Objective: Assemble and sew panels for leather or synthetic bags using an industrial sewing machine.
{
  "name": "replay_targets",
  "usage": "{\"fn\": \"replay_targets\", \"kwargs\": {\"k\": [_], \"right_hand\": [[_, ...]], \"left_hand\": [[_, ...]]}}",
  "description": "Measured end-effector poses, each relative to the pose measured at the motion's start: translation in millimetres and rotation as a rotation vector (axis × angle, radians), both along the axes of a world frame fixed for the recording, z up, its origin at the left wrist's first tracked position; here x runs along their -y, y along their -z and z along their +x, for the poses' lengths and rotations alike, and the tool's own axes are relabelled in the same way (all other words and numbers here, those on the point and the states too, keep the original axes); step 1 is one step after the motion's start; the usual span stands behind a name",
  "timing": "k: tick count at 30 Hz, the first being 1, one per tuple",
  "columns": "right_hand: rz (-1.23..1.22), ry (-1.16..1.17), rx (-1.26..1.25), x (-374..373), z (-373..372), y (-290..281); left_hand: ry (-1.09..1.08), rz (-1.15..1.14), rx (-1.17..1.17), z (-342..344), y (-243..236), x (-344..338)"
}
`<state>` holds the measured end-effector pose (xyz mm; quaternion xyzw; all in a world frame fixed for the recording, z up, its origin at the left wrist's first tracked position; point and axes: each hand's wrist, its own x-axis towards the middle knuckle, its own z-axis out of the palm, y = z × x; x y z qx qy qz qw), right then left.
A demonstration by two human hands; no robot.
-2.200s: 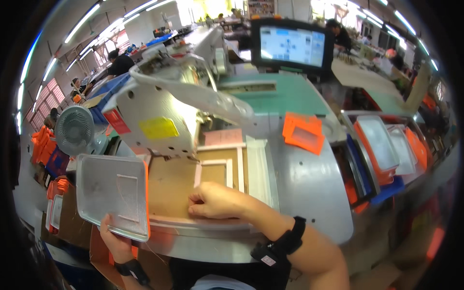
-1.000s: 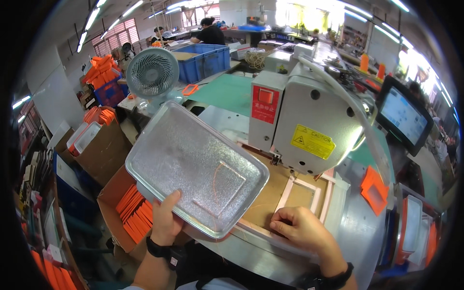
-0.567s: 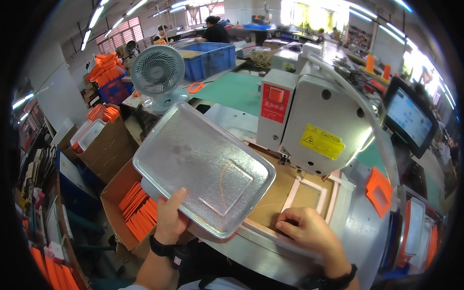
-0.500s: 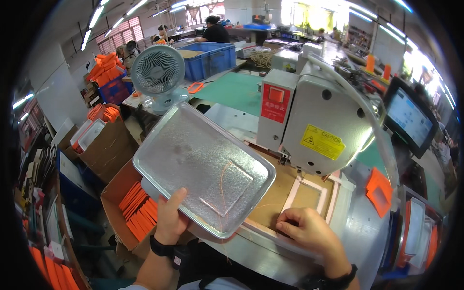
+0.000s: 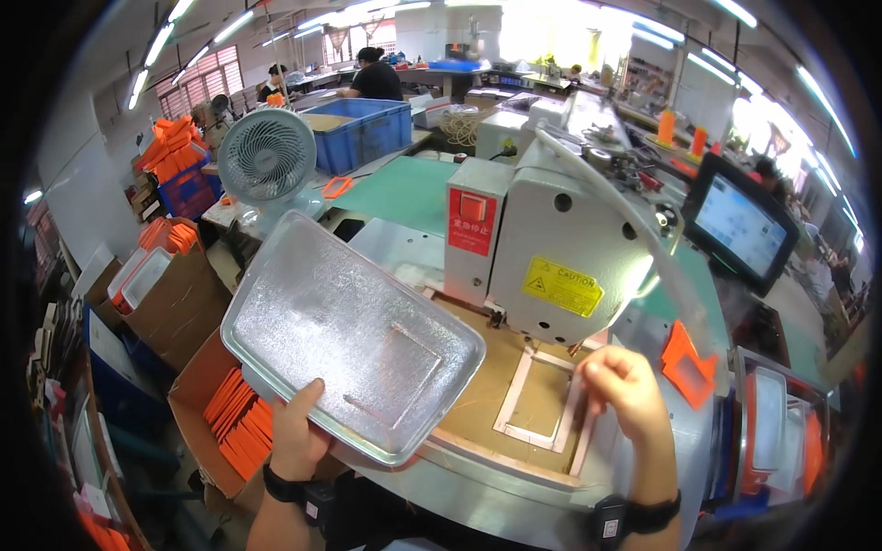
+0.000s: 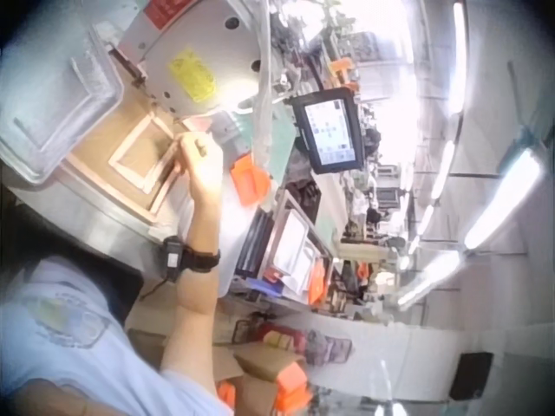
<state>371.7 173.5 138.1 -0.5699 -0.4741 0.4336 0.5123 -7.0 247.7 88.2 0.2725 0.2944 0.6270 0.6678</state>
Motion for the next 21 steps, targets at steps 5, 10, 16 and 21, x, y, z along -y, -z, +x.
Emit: {"fn": "replay_targets", "kwargs": {"k": [5, 10, 16, 21], "right_hand": [[0.159, 0.301, -0.140, -12.7, 10.1, 13.3], [0.220, 0.388, -0.346, -30.5, 25.7, 8.9], [0.199, 0.207, -0.256, -44.0, 49.3, 5.2], [0.253, 0.211, -0.141, -58.7, 41.0, 1.3]], "left_hand": [[-0.015, -0.015, 0.006, -1.4, 1.2, -1.6], [0.000, -0.067, 0.018, -1.6, -2.7, 0.9], [-0.039, 0.001, -0.015, -0.9, 9.1, -4.2], [-0.031, 0.013, -0.053, -3.1, 9.5, -4.1]]}}
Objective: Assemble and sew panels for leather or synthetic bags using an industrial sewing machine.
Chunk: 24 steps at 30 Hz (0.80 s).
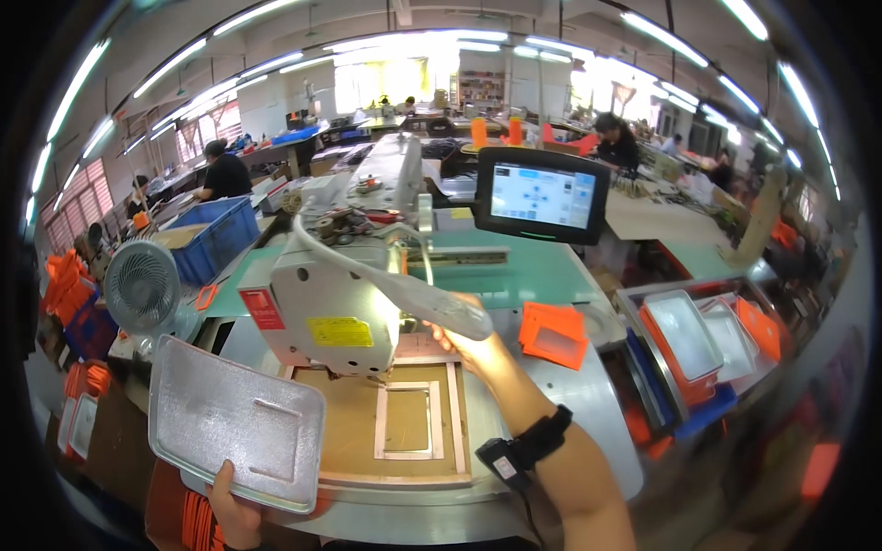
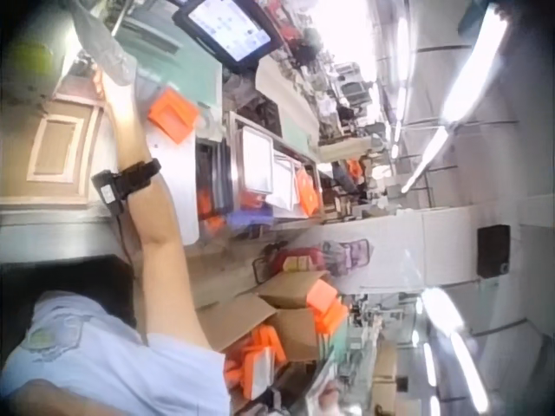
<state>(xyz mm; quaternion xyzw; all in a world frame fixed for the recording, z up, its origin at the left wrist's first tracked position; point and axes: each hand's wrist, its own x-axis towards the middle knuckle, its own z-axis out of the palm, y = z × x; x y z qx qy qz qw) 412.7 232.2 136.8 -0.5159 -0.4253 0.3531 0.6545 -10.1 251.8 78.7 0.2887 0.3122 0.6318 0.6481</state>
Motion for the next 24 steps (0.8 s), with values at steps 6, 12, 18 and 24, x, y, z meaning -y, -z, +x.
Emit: {"fn": "replay_targets", "kwargs": {"k": [6, 12, 18, 24], "right_hand": [[0.019, -0.068, -0.073, 7.3, -5.2, -19.1], [0.167, -0.198, -0.050, 5.6, 1.7, -17.8], [0.300, -0.151, 0.148, -0.4, 1.1, -17.5], [0.037, -0.157, 0.175, 0.1, 4.7, -22.5]], "left_hand": [[0.033, 0.003, -0.049, -3.2, 1.8, -1.5], [0.002, 0.012, -0.105, -4.1, 3.9, -3.4], [0.014, 0.022, -0.141, -2.0, 1.7, -3.0], [0.026, 0.025, -0.132, -2.9, 0.6, -2.8]]}}
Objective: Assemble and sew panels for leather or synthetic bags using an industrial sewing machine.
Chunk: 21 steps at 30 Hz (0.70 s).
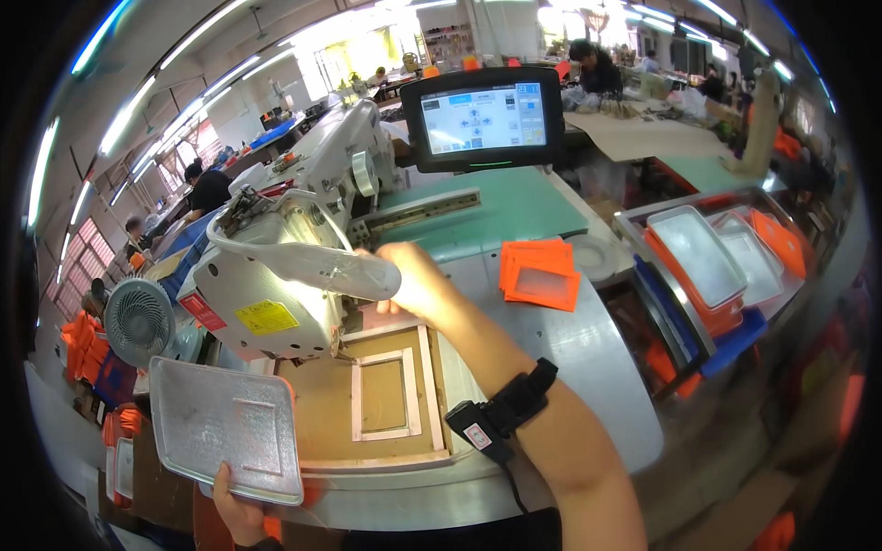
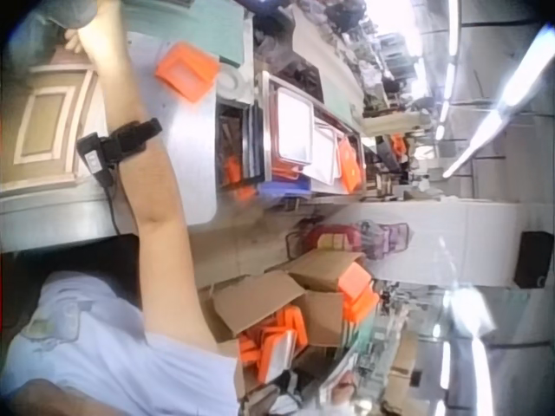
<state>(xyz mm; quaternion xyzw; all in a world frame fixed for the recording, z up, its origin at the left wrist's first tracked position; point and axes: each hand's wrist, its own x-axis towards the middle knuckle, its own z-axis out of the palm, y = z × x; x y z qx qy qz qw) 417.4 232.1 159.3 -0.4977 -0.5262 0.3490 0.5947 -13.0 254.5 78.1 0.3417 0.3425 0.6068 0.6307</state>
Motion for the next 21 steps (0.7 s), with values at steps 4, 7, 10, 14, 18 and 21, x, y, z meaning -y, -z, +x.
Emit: {"fn": "replay_targets", "kwargs": {"k": [4, 7, 10, 14, 18, 21], "right_hand": [[0.088, -0.030, -0.050, 0.2, 3.7, 7.8], [0.223, 0.038, 0.053, 1.0, -1.6, 8.1], [0.364, 0.112, 0.174, -0.5, -1.8, 10.7], [0.232, -0.120, -0.093, 2.7, -0.1, 7.4], [-0.009, 0.058, -0.087, -2.7, 2.0, 18.6], [-0.122, 0.324, -0.044, -4.3, 3.3, 28.0]], "left_hand": [[-0.013, -0.017, -0.003, 6.1, -3.6, 3.0], [-0.018, -0.012, -0.009, 7.7, -4.7, 5.0], [0.010, -0.012, 0.012, 3.7, -0.4, -0.2], [0.072, -0.062, 0.172, -4.8, 4.7, -9.3], [0.224, 0.194, 0.323, -28.1, 3.2, -20.9], [0.566, 0.134, 0.925, -9.6, 3.9, -37.0]]}}
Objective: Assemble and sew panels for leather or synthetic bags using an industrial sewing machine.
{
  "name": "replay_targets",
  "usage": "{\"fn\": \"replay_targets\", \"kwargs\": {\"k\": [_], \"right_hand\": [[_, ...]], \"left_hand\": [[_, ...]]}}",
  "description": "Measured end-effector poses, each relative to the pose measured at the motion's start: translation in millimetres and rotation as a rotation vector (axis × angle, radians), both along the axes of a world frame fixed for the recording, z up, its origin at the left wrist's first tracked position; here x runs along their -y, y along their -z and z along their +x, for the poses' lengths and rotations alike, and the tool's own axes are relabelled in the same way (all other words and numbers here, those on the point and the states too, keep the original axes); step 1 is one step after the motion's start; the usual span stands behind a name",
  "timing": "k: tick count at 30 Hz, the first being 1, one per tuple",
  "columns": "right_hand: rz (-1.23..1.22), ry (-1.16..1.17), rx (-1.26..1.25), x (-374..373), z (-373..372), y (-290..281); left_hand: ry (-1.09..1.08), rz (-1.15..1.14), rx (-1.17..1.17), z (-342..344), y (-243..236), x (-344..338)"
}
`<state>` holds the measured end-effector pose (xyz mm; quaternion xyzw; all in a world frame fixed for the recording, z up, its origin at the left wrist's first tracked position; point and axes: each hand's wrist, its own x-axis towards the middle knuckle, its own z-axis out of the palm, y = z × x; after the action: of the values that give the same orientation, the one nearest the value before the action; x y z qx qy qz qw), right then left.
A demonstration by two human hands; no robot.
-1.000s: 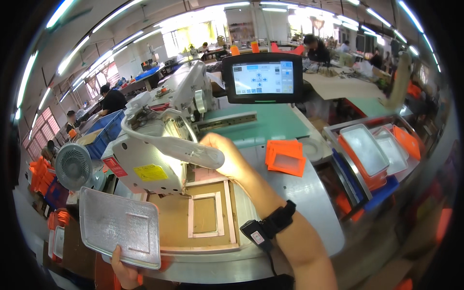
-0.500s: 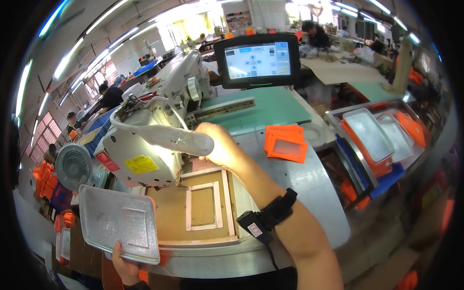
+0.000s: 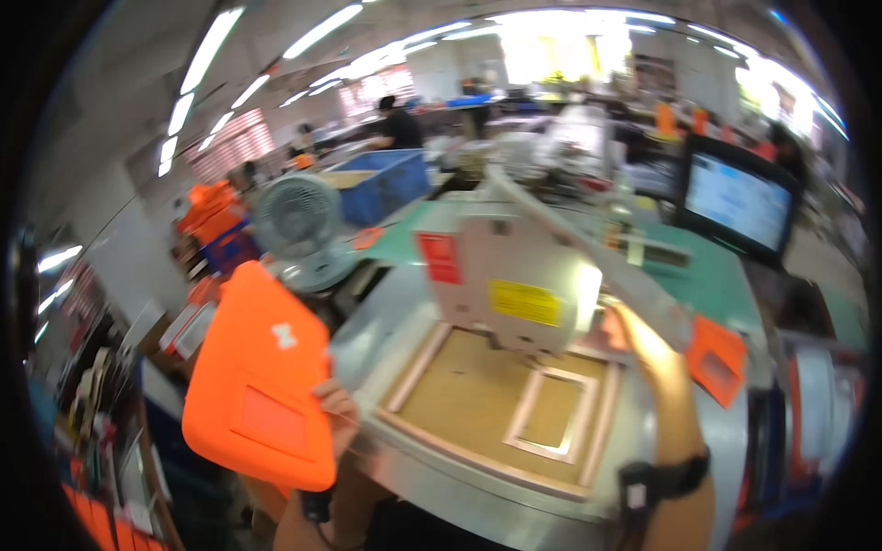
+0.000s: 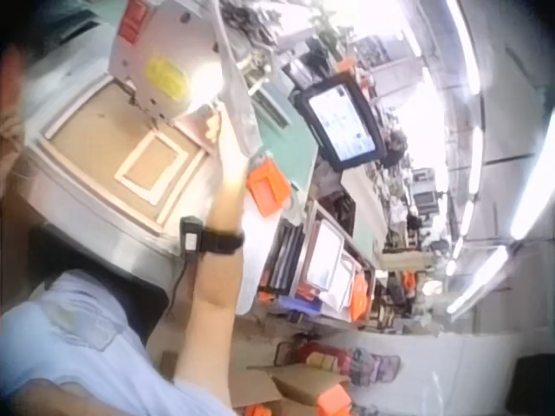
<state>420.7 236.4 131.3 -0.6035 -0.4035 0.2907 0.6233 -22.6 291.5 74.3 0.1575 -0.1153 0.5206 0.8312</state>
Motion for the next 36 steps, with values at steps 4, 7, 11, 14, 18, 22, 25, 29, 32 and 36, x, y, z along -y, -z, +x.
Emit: {"fn": "replay_targets", "kwargs": {"k": [4, 7, 11, 14, 18, 22, 25, 29, 32, 36], "right_hand": [[0.105, -0.093, -0.034, 8.6, 0.8, -9.8], [0.161, -0.055, 0.129, 3.3, 3.2, -2.1], [0.277, -0.088, 0.181, 3.1, 10.3, 2.3], [0.270, -0.126, 0.199, -0.7, 23.0, 9.4], [0.212, -0.155, 0.112, 1.7, 14.0, 0.1], [0.226, -0.091, 0.071, -6.3, 19.5, 10.3], [0.245, -0.123, 0.072, -6.1, 19.3, 7.8], [0.336, -0.112, 0.125, -6.7, 18.5, 12.5], [0.369, -0.116, 0.167, -8.0, 17.7, 12.7], [0.393, -0.065, 0.184, -10.2, 10.4, 12.9]], "left_hand": [[0.267, 0.020, 0.108, 19.4, -23.9, -1.9], [0.386, 0.046, 0.134, 17.6, -29.4, -3.4], [0.475, 0.196, 0.117, 22.0, -33.2, -5.4], [0.473, 0.227, 0.105, 19.3, -33.5, -4.3], [0.437, 0.178, 0.073, 14.6, -40.6, 0.6], [0.478, 0.174, 0.147, 13.9, -24.9, -8.6], [0.484, 0.170, 0.144, 13.0, -23.8, -9.4], [0.465, 0.173, 0.095, 14.0, -36.4, -3.0], [0.478, 0.216, 0.130, 14.8, -31.9, -6.2], [0.500, 0.296, 0.207, 19.2, -26.7, -11.5]]}}
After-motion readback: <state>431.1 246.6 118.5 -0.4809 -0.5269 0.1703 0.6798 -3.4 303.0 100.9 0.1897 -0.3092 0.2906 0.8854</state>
